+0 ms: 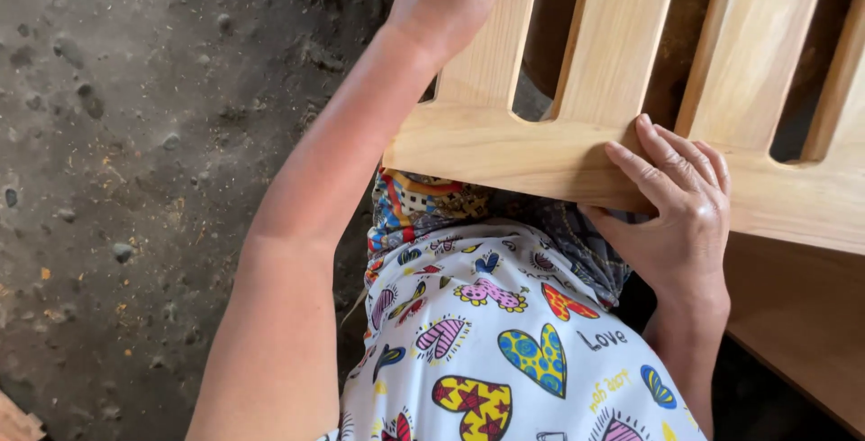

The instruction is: Sanding a wooden furniture component using sandpaper

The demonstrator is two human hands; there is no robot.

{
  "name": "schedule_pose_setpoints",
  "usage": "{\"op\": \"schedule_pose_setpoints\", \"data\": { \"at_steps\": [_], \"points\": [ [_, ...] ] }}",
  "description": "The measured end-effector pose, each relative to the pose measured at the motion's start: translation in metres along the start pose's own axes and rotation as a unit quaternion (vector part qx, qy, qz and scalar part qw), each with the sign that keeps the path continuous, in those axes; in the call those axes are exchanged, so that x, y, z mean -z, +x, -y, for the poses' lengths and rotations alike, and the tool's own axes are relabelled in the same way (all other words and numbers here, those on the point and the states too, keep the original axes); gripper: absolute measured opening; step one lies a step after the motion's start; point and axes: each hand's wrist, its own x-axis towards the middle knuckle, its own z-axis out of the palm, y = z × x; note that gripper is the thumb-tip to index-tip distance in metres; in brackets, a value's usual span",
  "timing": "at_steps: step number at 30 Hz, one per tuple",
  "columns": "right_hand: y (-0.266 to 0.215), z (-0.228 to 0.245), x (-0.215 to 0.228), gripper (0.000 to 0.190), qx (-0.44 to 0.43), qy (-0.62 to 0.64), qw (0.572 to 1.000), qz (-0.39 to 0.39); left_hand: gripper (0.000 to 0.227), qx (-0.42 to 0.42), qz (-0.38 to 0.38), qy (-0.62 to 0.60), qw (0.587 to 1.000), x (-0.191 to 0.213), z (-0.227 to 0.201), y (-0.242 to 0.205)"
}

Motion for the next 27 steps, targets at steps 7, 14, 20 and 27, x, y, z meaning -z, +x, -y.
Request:
{"op": "schedule_pose_setpoints", "data": {
  "at_steps": [7, 14, 20, 27],
  "points": [
    [0.019, 0.021, 0.020, 0.094, -0.114, 0.283, 0.952, 0.031, 0.023, -0.158, 0.000, -0.153, 0.976, 0.034, -0.117, -0.068],
    [0.015, 0.005, 0.001, 0.067, -0.233, 0.487, 0.833, -0.121, 0.024, -0.011, -0.019, -0.378, 0.926, 0.007, -0.155, -0.102],
    [0.004, -0.012, 0.024, 0.038, -0.213, 0.362, 0.883, -0.210, 0.046, -0.068, -0.013, -0.236, 0.969, 0.003, -0.143, -0.119],
    [0.031, 0.004, 0.034, 0.022, 0.065, 0.011, 0.973, -0.220, 0.042, -0.133, -0.039, -0.118, 0.983, 0.010, -0.131, -0.147]
  ]
}}
